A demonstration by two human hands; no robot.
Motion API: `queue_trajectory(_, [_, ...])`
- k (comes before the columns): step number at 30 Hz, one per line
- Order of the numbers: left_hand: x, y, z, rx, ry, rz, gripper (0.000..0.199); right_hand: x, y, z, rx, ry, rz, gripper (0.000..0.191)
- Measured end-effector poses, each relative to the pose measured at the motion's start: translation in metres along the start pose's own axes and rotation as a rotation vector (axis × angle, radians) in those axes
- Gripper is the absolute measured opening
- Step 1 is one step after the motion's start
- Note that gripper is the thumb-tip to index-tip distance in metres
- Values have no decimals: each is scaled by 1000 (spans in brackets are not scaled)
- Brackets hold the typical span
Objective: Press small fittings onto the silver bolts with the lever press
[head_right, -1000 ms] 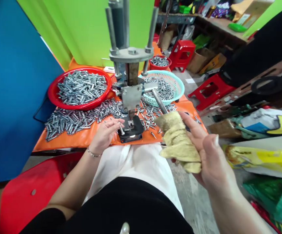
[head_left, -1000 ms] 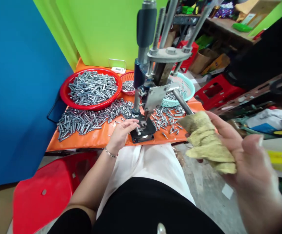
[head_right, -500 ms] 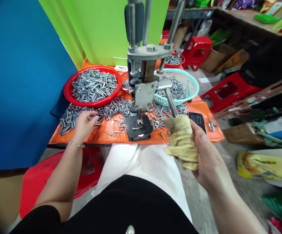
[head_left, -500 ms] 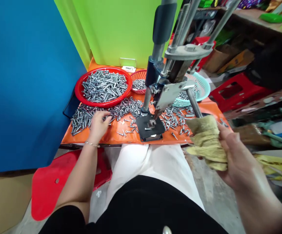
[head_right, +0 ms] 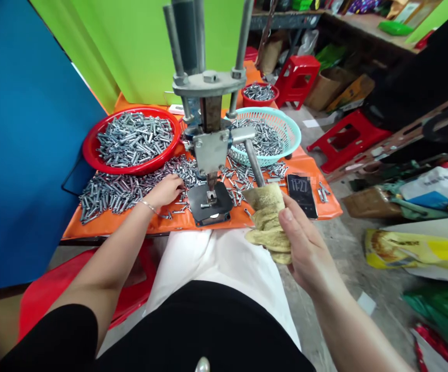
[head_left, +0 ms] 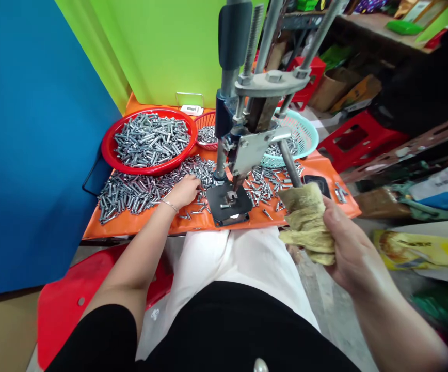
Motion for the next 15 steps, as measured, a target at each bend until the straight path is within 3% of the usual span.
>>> queue_trajectory(4, [-10,-14,11,-45,-285,70,11,3,0,-1,34,17,19,62])
queue_trajectory(8, [-24,-40,42,-85,-666,169,22,4,0,-3,57,30,0,64])
queue_trajectory(12, [-33,-55,66,-148,-951,152,22,5,-1,-5,57,19,-20,64])
queue_trajectory(15, [-37,-57,74,-197,-1043,135,25,4,-1,-4,65,13,-61,62])
Point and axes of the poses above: each hand's wrist, its own y-axis towards the middle knuckle, its own x-axis out of the palm, z = x × y, the point moved 1 cm from there along y, towards the middle knuckle, and after that the axes turned 15 degrees about y, right-handed, at the moved point
